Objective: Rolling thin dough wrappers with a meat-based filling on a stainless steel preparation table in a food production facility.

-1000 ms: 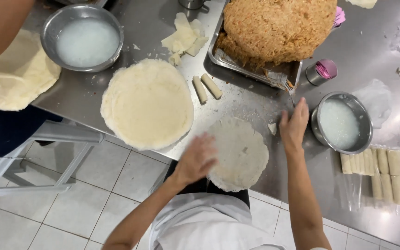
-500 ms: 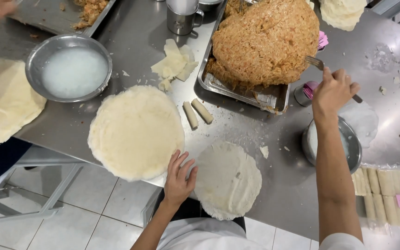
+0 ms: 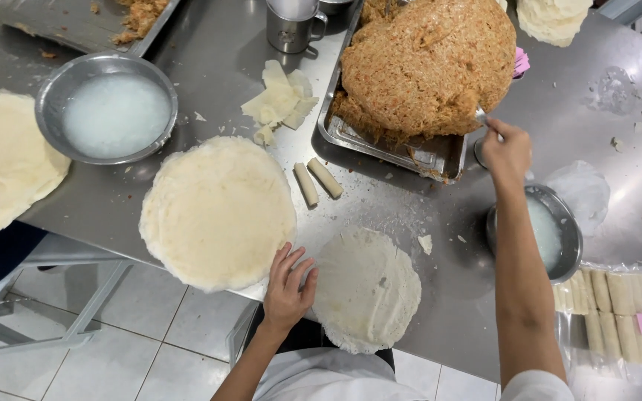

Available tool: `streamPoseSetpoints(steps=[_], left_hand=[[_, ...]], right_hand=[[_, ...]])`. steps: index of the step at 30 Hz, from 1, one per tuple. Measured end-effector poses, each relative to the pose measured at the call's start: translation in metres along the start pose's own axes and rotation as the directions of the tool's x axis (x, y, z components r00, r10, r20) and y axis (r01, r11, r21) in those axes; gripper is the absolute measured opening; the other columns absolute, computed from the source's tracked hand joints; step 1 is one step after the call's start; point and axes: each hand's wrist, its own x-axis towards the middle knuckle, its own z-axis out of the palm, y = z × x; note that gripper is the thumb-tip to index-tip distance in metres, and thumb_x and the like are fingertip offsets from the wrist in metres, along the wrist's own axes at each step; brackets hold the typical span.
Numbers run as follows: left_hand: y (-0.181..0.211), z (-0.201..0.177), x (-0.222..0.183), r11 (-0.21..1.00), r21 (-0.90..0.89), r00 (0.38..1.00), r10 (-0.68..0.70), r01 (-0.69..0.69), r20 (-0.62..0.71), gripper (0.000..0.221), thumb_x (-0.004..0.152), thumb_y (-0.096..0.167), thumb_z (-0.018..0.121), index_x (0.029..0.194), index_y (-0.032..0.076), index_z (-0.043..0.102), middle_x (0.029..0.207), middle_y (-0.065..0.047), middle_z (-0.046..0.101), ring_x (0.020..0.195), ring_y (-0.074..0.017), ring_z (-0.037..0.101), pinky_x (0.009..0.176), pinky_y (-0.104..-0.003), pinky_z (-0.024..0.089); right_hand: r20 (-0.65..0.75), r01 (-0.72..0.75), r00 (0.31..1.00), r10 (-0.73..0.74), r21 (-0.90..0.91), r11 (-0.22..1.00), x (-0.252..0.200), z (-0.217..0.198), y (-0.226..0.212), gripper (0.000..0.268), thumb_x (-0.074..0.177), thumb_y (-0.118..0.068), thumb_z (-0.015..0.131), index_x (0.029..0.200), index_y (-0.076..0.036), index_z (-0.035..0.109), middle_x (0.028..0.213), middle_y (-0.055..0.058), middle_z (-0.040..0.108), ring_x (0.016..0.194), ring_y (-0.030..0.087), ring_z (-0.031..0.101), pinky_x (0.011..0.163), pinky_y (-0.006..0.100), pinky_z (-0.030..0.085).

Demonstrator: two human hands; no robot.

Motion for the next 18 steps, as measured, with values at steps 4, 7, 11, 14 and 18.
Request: streamPoseSetpoints(steps=[4,7,11,14,18], left_hand=[[0.002,-0.002,0.005,1.000,-0.001,1.000,-0.006,0.006,-0.006,0.017,0.105,0.014,0.071,0.120,0.005,0.072,0.133,-0.016,0.070,0.137,-0.0421,0.063,0.117,-0.057,0.053],[0.002,-0.005,0.005,1.000,0.002,1.000,0.012,-0.013,0.029,0.021,0.104,0.013,0.073,0.124,0.006,0.071,0.136,-0.016,0.069,0.137,-0.0426,0.063,0.118,-0.058,0.053],[0.005,-0.013,0.009,0.994,-0.090,0.968,-0.032,0.057,0.250,0.061,0.101,0.037,0.078,0.145,0.001,0.054,0.155,-0.018,0.055,0.151,-0.0446,0.048,0.127,-0.060,0.039],[0.030,-0.018,0.017,0.997,-0.074,0.857,0.016,0.026,0.516,0.109,0.089,0.069,0.075,0.163,-0.002,0.039,0.170,-0.026,0.040,0.161,-0.0488,0.034,0.132,-0.064,0.027],[0.042,-0.005,0.001,0.954,0.077,0.608,0.122,-0.291,0.785,0.136,0.082,0.099,0.047,0.170,-0.002,0.025,0.178,-0.025,0.024,0.167,-0.0385,0.021,0.138,-0.054,0.013]], right_hand=[[-0.086,0.012,0.996,0.032,0.470,0.883,-0.046,-0.026,0.020,0.031,0.106,-0.016,0.066,0.133,-0.009,0.079,0.113,0.001,0.079,0.090,0.005,0.063,0.078,0.022,0.052],[-0.041,0.074,0.997,-0.062,0.547,0.834,-0.118,-0.057,0.011,0.022,0.111,-0.011,0.069,0.132,-0.008,0.076,0.127,0.005,0.076,0.121,0.009,0.068,0.108,0.021,0.053],[0.410,0.254,0.827,-0.384,0.336,0.907,-0.229,-0.082,-0.016,0.026,0.108,-0.010,0.068,0.131,-0.011,0.081,0.103,0.001,0.072,0.086,0.009,0.060,0.079,0.025,0.045],[0.608,0.344,0.689,-0.394,0.205,0.916,-0.297,-0.076,-0.038,0.022,0.099,-0.016,0.073,0.115,-0.019,0.087,0.089,0.002,0.077,0.072,0.020,0.069,0.067,0.033,0.052],[0.742,0.316,0.646,-0.181,-0.045,0.948,-0.336,-0.049,-0.042,0.023,0.098,-0.024,0.073,0.111,-0.032,0.089,0.089,-0.005,0.084,0.075,0.023,0.076,0.073,0.037,0.061]])
